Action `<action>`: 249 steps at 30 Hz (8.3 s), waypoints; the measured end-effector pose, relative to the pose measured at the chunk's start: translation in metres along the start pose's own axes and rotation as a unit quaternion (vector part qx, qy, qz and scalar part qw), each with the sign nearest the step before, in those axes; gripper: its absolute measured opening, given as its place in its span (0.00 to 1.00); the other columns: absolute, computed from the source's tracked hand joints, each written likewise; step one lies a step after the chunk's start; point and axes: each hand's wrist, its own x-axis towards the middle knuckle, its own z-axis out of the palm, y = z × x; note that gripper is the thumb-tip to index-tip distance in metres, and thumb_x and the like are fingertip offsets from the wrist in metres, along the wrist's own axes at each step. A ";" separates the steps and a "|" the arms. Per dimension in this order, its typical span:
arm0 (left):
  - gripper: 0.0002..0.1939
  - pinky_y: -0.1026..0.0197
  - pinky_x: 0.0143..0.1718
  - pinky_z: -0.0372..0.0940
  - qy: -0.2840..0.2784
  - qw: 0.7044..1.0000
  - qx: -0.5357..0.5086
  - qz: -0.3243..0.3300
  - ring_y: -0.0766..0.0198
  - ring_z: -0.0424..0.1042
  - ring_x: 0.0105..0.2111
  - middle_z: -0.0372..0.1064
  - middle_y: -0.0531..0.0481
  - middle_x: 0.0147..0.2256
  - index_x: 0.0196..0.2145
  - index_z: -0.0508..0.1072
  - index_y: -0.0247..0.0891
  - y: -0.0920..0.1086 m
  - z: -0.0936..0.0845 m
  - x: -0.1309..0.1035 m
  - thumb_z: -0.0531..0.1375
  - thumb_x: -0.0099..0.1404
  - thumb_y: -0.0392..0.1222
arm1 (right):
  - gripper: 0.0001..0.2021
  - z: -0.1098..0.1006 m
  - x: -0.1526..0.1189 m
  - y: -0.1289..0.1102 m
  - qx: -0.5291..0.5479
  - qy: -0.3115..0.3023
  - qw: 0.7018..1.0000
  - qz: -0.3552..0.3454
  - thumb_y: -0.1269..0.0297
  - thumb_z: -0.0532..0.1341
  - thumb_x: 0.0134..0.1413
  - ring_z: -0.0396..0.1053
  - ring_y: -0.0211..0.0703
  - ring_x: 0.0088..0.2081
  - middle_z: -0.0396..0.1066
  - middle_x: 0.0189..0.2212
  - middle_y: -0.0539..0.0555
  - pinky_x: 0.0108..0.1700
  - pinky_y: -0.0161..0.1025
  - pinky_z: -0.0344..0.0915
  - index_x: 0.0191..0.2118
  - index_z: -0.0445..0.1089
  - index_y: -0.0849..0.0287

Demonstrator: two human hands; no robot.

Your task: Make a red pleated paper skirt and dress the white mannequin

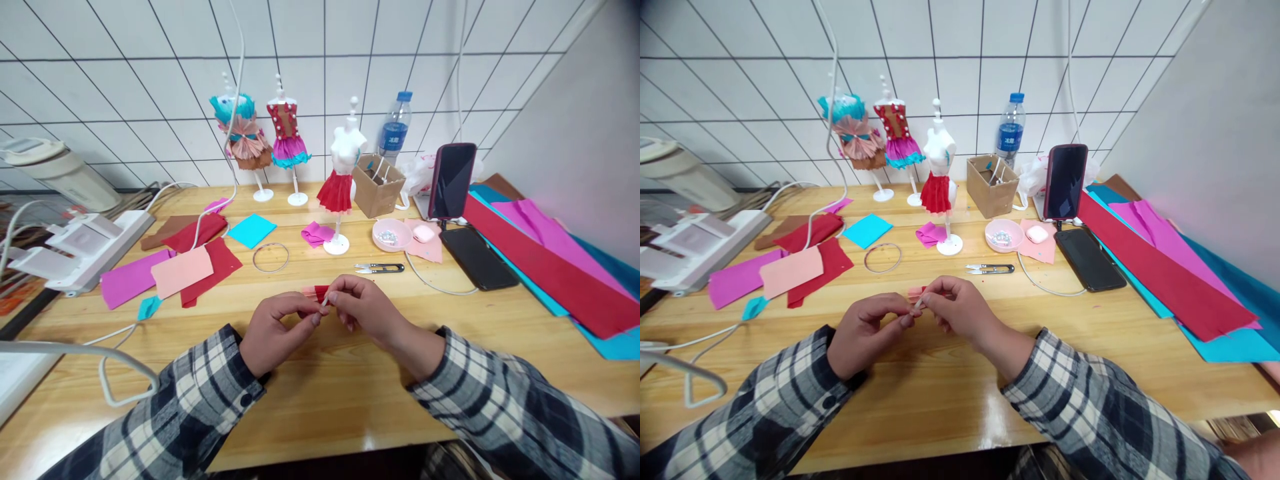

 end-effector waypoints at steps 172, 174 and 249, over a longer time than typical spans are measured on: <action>0.11 0.61 0.36 0.68 -0.018 0.985 0.080 -0.149 0.61 0.76 0.32 0.79 0.51 0.31 0.31 0.79 0.40 -0.010 0.010 0.037 0.63 0.59 0.49 | 0.04 -0.029 0.009 0.008 -0.437 0.122 0.836 -0.309 0.66 0.63 0.55 0.69 0.48 0.46 0.71 0.48 0.55 0.50 0.49 0.65 0.35 0.75 0.53; 0.11 0.61 0.36 0.68 -0.015 0.985 0.078 -0.156 0.61 0.76 0.31 0.79 0.51 0.30 0.30 0.79 0.40 -0.009 0.010 0.037 0.63 0.59 0.49 | 0.04 -0.028 0.008 0.007 -0.431 0.124 0.838 -0.311 0.66 0.63 0.56 0.70 0.48 0.46 0.72 0.47 0.55 0.49 0.48 0.65 0.35 0.76 0.53; 0.09 0.63 0.34 0.68 -0.016 0.977 -0.120 -0.175 0.63 0.73 0.30 0.77 0.49 0.28 0.28 0.77 0.35 -0.016 0.004 0.034 0.67 0.54 0.44 | 0.10 -0.026 -0.005 0.000 -0.355 0.065 0.871 -0.334 0.70 0.61 0.57 0.74 0.41 0.42 0.77 0.39 0.51 0.47 0.41 0.71 0.40 0.78 0.51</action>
